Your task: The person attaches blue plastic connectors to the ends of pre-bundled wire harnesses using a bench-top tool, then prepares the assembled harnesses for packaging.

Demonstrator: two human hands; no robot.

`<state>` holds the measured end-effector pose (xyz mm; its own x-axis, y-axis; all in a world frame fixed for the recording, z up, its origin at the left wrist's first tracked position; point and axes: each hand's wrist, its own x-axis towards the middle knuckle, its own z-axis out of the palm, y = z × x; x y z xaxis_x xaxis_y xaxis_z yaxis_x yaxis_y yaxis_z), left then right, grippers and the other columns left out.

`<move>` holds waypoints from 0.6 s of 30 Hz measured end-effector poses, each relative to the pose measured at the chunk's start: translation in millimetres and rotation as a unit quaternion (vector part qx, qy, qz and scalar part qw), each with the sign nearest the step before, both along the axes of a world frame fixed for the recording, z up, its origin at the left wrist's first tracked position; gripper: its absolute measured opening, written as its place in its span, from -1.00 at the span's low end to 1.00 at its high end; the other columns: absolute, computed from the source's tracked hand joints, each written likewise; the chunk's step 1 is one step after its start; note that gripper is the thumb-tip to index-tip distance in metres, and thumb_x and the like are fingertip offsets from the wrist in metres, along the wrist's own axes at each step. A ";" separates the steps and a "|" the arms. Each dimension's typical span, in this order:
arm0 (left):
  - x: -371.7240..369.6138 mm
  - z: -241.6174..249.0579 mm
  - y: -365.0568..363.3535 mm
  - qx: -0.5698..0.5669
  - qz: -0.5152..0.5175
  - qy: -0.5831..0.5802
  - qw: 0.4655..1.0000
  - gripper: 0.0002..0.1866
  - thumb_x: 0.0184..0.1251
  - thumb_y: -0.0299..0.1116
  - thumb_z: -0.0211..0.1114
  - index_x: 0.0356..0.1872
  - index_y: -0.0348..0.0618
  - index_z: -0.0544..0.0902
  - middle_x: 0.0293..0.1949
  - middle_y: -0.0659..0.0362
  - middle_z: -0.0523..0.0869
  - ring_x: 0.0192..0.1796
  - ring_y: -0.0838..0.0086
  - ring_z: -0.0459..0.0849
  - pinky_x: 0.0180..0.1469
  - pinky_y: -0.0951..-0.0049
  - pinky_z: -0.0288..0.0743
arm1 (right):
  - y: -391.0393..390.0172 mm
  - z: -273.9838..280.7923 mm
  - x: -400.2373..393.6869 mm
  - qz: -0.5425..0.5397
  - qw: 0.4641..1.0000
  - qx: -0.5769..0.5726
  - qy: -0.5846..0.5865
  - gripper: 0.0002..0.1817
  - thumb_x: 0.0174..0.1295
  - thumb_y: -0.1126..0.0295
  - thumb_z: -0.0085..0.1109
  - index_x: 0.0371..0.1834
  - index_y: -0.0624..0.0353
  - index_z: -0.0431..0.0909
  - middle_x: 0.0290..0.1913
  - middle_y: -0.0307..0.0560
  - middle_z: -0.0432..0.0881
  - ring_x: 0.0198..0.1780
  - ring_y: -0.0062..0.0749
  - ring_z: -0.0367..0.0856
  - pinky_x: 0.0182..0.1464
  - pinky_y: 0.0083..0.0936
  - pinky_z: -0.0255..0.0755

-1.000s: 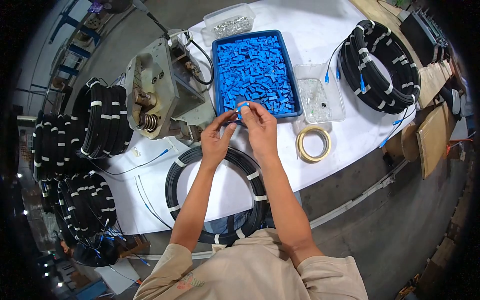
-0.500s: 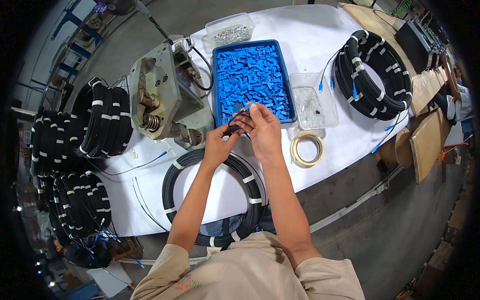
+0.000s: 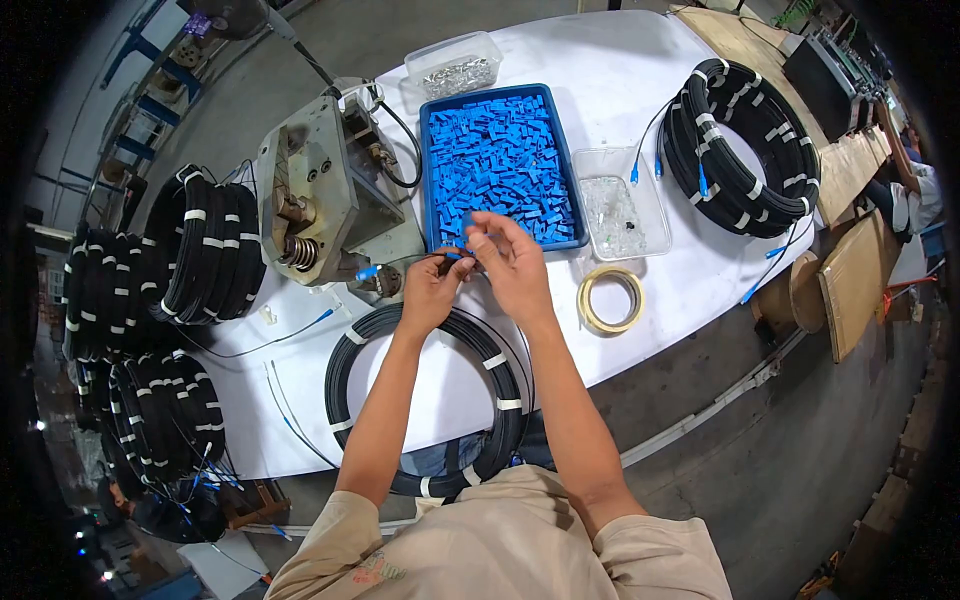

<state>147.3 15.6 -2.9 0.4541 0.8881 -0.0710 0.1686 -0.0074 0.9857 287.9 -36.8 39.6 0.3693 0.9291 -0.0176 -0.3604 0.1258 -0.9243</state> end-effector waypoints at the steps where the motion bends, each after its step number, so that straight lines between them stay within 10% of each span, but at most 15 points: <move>1: 0.6 3.1 -1.0 0.000 0.001 0.000 1.000 -0.86 0.45 -0.40 0.30 -0.17 -0.28 0.71 -0.38 0.29 0.72 -0.36 0.68 0.57 -0.25 0.59 0.47 | -2.0 -10.2 -3.1 -0.006 1.000 -0.003 -0.013 -0.73 0.45 0.39 0.17 0.11 0.30 0.57 -0.08 -0.15 0.66 -0.07 -0.53 0.65 0.00 -0.57 0.55; 6: 1.2 4.9 -4.0 0.034 0.014 0.020 0.999 -0.84 0.44 -0.38 0.31 -0.20 -0.29 0.71 -0.42 0.32 0.69 -0.38 0.75 0.51 -0.33 0.62 0.37 | -16.1 -45.5 -15.7 -0.066 0.969 -0.056 -0.233 -0.73 0.41 0.36 0.20 0.06 0.29 0.61 -0.17 -0.09 0.69 -0.14 -0.54 0.66 -0.09 -0.56 0.53; 18: 4.4 5.7 -4.8 0.021 0.023 -0.007 1.000 -0.80 0.40 -0.32 0.37 -0.23 -0.30 0.75 -0.36 0.24 0.76 -0.30 0.67 0.59 -0.21 0.58 0.46 | -29.6 -43.6 -16.0 -0.040 0.976 -0.150 -0.152 -0.77 0.38 0.29 0.26 -0.14 0.26 0.71 -0.39 -0.28 0.62 -0.40 -0.70 0.45 -0.40 -0.68 0.30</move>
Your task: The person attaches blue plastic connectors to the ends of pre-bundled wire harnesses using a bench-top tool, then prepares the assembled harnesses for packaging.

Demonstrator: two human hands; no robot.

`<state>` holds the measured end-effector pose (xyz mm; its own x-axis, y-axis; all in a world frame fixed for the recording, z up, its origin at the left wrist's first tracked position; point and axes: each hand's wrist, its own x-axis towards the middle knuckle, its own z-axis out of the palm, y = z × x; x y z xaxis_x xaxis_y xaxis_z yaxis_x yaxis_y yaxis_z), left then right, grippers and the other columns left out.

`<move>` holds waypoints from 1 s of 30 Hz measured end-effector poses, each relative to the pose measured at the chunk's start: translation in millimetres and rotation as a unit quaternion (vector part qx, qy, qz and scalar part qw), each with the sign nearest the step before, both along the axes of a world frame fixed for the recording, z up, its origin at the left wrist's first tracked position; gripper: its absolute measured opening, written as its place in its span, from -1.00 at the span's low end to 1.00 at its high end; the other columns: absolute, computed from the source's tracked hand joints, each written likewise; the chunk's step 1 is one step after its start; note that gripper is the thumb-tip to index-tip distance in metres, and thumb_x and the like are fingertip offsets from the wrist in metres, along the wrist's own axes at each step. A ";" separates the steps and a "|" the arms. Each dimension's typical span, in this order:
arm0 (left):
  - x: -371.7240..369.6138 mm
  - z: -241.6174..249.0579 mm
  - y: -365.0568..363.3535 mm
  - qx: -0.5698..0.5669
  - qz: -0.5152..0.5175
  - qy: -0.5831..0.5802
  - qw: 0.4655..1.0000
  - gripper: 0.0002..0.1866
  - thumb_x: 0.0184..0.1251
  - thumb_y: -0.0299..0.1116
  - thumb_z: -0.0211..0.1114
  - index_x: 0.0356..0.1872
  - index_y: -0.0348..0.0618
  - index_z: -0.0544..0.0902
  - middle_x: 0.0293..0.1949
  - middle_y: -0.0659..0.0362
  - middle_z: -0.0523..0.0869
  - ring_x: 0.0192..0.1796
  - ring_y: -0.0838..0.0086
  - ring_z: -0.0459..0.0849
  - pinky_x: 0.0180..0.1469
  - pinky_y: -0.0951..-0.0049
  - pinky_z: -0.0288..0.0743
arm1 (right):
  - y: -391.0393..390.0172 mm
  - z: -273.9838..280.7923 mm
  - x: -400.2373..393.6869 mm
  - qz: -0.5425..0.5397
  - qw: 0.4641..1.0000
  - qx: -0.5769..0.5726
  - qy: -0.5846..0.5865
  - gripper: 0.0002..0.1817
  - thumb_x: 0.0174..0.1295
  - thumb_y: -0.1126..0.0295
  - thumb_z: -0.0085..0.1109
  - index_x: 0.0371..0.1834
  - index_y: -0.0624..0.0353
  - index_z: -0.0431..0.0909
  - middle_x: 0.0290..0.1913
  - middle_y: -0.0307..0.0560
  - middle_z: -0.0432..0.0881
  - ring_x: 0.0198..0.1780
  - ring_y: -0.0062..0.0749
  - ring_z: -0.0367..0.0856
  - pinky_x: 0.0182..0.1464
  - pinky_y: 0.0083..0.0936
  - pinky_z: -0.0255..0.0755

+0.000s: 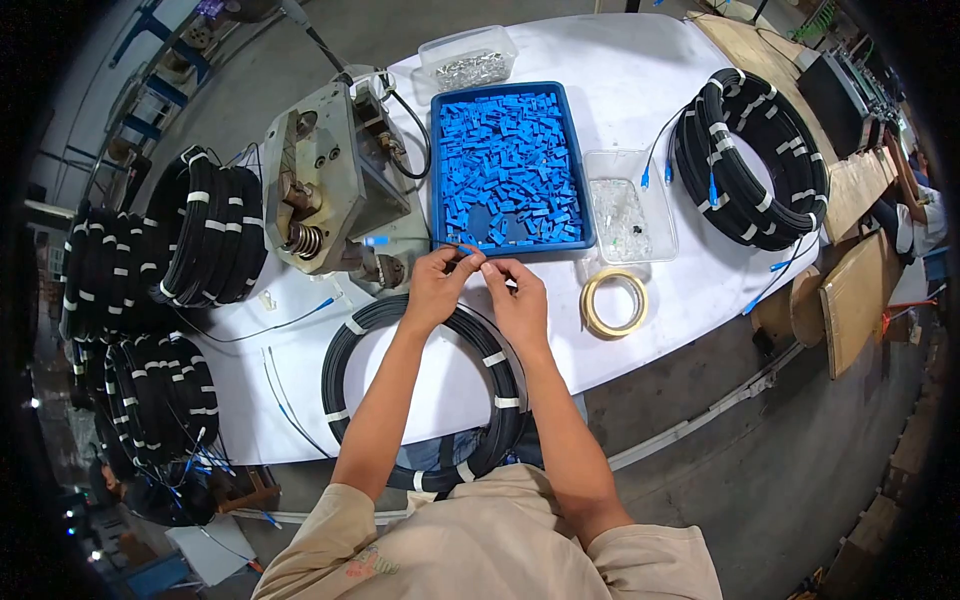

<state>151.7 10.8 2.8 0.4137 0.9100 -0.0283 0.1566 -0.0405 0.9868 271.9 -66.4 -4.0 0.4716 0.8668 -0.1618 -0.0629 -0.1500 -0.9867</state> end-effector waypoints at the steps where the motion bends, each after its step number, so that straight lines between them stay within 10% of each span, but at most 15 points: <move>1: -1.0 1.1 -0.9 -0.002 0.004 0.002 1.000 -0.80 0.40 -0.32 0.37 -0.23 -0.30 0.75 -0.36 0.24 0.76 -0.30 0.67 0.59 -0.21 0.58 0.46 | -1.0 0.9 -1.4 0.004 1.000 -0.002 0.002 -0.77 0.38 0.29 0.26 -0.14 0.26 0.71 -0.39 -0.28 0.62 -0.40 -0.70 0.45 -0.40 -0.68 0.30; 30: -3.1 -7.0 -0.7 0.031 0.114 -0.088 0.989 -0.75 0.41 -0.28 0.40 -0.32 -0.30 0.72 -0.45 0.33 0.64 -0.38 0.74 0.44 -0.32 0.66 0.28 | -29.5 -10.1 8.5 0.037 0.989 -0.027 -0.140 -0.78 0.39 0.33 0.22 -0.23 0.29 0.67 -0.48 -0.09 0.67 -0.50 -0.50 0.53 -0.39 -0.49 0.42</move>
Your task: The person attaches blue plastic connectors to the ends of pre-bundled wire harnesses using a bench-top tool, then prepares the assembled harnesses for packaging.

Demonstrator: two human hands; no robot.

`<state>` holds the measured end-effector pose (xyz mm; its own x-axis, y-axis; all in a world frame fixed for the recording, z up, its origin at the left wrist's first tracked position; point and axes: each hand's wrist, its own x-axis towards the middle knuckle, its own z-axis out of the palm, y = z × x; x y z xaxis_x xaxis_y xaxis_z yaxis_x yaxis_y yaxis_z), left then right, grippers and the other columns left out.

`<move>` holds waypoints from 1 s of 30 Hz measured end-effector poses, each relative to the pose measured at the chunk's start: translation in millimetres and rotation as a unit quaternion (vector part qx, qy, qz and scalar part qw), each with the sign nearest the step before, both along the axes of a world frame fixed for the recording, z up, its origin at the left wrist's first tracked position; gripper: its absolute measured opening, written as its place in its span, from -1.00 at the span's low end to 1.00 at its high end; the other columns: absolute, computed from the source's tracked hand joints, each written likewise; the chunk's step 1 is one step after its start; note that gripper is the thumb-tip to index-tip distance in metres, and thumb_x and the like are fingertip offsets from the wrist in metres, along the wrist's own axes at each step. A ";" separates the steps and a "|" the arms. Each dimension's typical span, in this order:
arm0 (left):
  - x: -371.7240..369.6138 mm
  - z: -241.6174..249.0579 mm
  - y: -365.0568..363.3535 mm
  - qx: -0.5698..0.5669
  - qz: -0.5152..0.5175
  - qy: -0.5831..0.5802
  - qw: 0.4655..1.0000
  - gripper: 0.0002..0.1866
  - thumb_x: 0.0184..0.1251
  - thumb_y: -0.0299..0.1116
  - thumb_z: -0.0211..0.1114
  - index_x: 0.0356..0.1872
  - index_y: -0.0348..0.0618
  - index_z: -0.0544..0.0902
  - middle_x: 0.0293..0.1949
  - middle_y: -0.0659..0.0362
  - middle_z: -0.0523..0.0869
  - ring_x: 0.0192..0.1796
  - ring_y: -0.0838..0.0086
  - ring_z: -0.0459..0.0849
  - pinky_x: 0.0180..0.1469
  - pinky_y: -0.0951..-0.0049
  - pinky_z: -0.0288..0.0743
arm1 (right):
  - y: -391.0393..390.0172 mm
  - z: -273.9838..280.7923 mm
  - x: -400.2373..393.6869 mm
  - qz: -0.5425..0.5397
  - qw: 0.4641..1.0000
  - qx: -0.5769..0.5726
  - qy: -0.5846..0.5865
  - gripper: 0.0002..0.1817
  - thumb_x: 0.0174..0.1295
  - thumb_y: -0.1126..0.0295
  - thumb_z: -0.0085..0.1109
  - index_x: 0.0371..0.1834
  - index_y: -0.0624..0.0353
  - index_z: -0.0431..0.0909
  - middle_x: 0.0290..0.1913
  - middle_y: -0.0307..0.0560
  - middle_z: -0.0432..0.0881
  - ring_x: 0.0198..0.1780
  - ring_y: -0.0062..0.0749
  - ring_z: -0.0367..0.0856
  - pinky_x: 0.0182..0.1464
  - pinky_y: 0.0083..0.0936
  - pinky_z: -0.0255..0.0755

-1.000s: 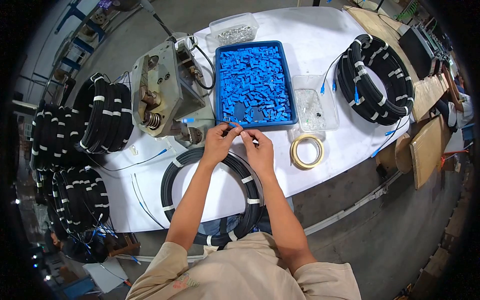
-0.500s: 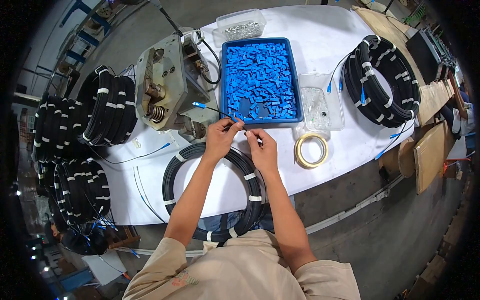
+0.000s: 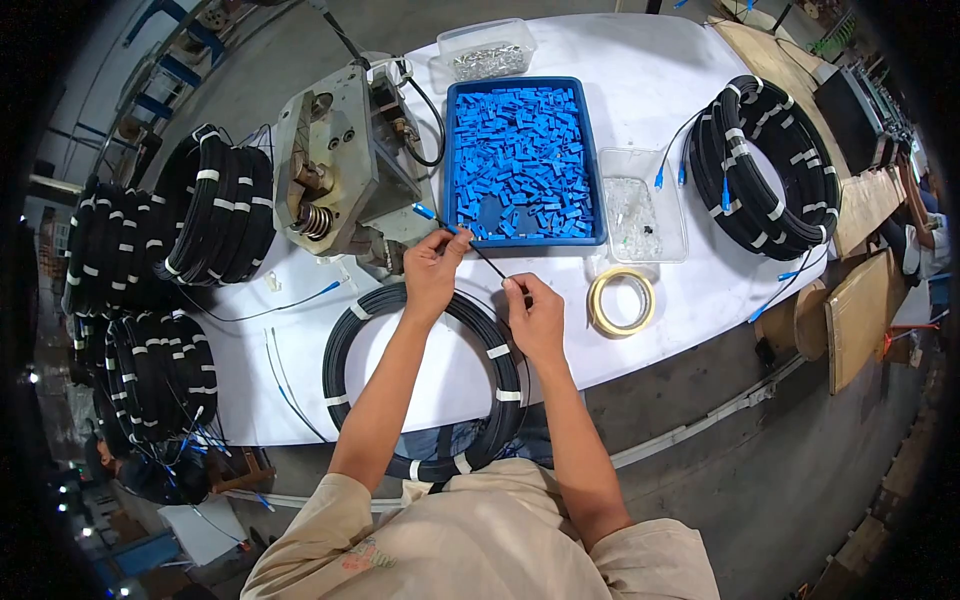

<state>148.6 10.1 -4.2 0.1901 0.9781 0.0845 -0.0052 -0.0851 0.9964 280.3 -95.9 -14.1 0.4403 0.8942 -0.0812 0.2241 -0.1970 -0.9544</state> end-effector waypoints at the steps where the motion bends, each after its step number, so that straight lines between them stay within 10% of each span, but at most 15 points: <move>1: -0.4 -0.1 -0.9 -0.001 0.001 0.000 1.000 -0.75 0.41 -0.28 0.40 -0.32 -0.30 0.72 -0.45 0.33 0.64 -0.38 0.74 0.44 -0.32 0.66 0.28 | -2.2 -0.7 -0.7 0.001 1.000 -0.001 0.000 -0.78 0.39 0.33 0.22 -0.23 0.29 0.67 -0.48 -0.09 0.67 -0.50 -0.50 0.53 -0.39 -0.49 0.42; 16: -2.9 2.2 0.4 -0.007 0.044 0.004 0.999 -0.67 0.44 -0.21 0.36 -0.34 -0.34 0.70 -0.45 0.29 0.65 -0.36 0.68 0.47 -0.27 0.61 0.35 | 4.9 -1.4 2.4 0.031 0.997 0.038 -0.066 -0.81 0.35 0.38 0.20 -0.24 0.32 0.66 -0.42 0.08 0.69 -0.47 -0.20 0.61 -0.35 -0.37 0.47; 24: -4.3 -0.6 0.1 -0.014 0.011 -0.006 1.000 -0.69 0.49 -0.22 0.30 -0.32 -0.30 0.71 -0.38 0.26 0.71 -0.28 0.67 0.59 -0.16 0.60 0.47 | 27.7 35.1 -13.8 -0.022 0.917 0.089 -0.388 -0.69 0.20 0.34 0.32 -0.01 0.20 0.63 -0.06 0.02 0.61 -0.03 0.00 0.53 0.00 -0.11 0.39; 30: -9.5 -1.8 3.9 -0.027 -0.021 -0.020 0.999 -0.74 0.46 -0.30 0.32 -0.32 -0.33 0.72 -0.42 0.25 0.69 -0.36 0.67 0.53 -0.28 0.59 0.40 | 51.6 25.2 -27.1 0.029 0.949 0.208 -0.236 -0.83 0.25 0.43 0.26 -0.11 0.17 0.61 -0.16 -0.01 0.65 -0.07 -0.04 0.55 0.00 -0.14 0.34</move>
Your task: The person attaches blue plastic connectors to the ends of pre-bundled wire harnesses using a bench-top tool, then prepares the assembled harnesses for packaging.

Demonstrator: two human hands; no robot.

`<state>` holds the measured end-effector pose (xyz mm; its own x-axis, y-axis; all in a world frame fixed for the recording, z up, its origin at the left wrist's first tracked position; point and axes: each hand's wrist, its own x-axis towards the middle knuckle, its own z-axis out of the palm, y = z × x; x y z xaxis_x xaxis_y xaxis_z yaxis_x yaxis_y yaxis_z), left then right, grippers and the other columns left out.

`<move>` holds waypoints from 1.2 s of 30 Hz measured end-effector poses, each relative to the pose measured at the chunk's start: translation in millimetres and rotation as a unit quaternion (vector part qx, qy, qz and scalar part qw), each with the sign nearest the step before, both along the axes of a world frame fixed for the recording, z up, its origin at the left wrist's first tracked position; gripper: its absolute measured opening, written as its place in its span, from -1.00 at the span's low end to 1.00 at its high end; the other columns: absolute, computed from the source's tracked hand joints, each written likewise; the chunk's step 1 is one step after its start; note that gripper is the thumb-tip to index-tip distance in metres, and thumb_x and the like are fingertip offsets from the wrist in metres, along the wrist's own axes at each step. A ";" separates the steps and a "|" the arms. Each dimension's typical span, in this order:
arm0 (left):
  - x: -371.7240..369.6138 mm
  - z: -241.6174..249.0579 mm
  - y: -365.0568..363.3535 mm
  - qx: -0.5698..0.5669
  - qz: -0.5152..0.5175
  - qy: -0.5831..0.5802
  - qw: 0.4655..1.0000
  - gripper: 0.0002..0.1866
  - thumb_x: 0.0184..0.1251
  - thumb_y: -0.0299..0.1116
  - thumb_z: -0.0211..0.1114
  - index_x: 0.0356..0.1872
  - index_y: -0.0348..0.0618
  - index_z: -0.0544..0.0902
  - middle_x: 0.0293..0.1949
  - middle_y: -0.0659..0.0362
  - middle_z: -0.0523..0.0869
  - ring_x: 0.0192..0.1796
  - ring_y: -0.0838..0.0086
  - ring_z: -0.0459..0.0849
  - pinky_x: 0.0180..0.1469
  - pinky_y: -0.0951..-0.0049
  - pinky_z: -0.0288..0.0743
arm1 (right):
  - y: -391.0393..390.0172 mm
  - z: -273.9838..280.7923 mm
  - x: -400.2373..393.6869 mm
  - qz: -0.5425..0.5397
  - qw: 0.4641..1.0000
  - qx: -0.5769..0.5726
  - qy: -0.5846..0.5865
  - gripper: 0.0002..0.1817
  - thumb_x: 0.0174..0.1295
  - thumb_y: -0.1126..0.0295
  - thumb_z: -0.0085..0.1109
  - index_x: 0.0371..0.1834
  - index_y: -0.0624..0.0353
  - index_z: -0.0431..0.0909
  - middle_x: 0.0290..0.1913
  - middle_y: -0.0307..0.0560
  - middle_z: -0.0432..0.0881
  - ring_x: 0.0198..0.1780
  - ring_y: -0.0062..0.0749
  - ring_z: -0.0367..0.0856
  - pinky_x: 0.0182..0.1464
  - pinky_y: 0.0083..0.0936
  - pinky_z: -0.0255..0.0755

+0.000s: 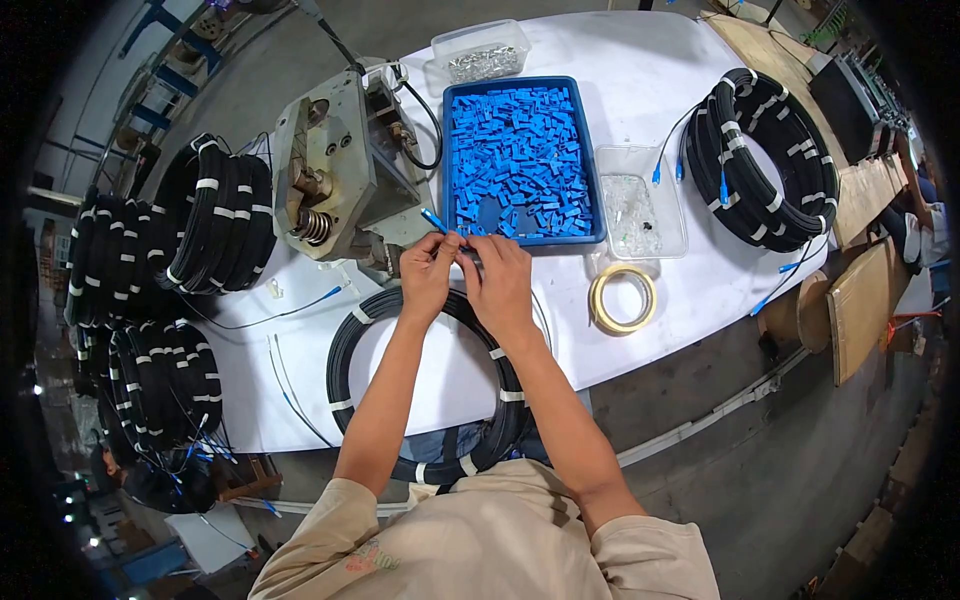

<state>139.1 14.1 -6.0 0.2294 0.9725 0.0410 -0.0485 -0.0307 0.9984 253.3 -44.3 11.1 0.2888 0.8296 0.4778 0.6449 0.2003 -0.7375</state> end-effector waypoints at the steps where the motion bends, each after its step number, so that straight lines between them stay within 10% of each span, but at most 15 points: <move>1: 1.5 -1.0 0.3 0.000 -0.001 0.000 1.000 -0.74 0.46 -0.30 0.32 -0.32 -0.33 0.72 -0.42 0.25 0.69 -0.36 0.67 0.53 -0.28 0.59 0.40 | -0.7 -2.7 1.4 -0.005 1.000 0.003 0.008 -0.87 0.26 0.43 0.26 -0.16 0.18 0.61 -0.22 -0.02 0.65 -0.15 -0.06 0.58 -0.04 -0.17 0.38; 8: 1.1 -7.6 -2.4 0.031 -0.008 0.016 0.999 -0.75 0.47 -0.33 0.32 -0.30 -0.37 0.71 -0.36 0.22 0.73 -0.29 0.66 0.61 -0.19 0.63 0.47 | -5.3 -6.8 -1.0 -0.004 0.992 -0.011 0.123 -0.93 0.30 0.47 0.24 -0.29 0.25 0.59 -0.36 0.03 0.61 -0.47 -0.09 0.58 -0.43 -0.29 0.43; 36: 3.5 0.0 -8.2 0.007 0.072 -0.062 0.995 -0.74 0.46 -0.32 0.34 -0.32 -0.37 0.72 -0.51 0.29 0.60 -0.44 0.69 0.46 -0.36 0.64 0.31 | -11.8 2.4 -3.3 0.013 0.974 -0.074 0.212 -0.90 0.31 0.50 0.22 -0.33 0.31 0.57 -0.39 -0.01 0.62 -0.50 -0.29 0.54 -0.42 -0.45 0.39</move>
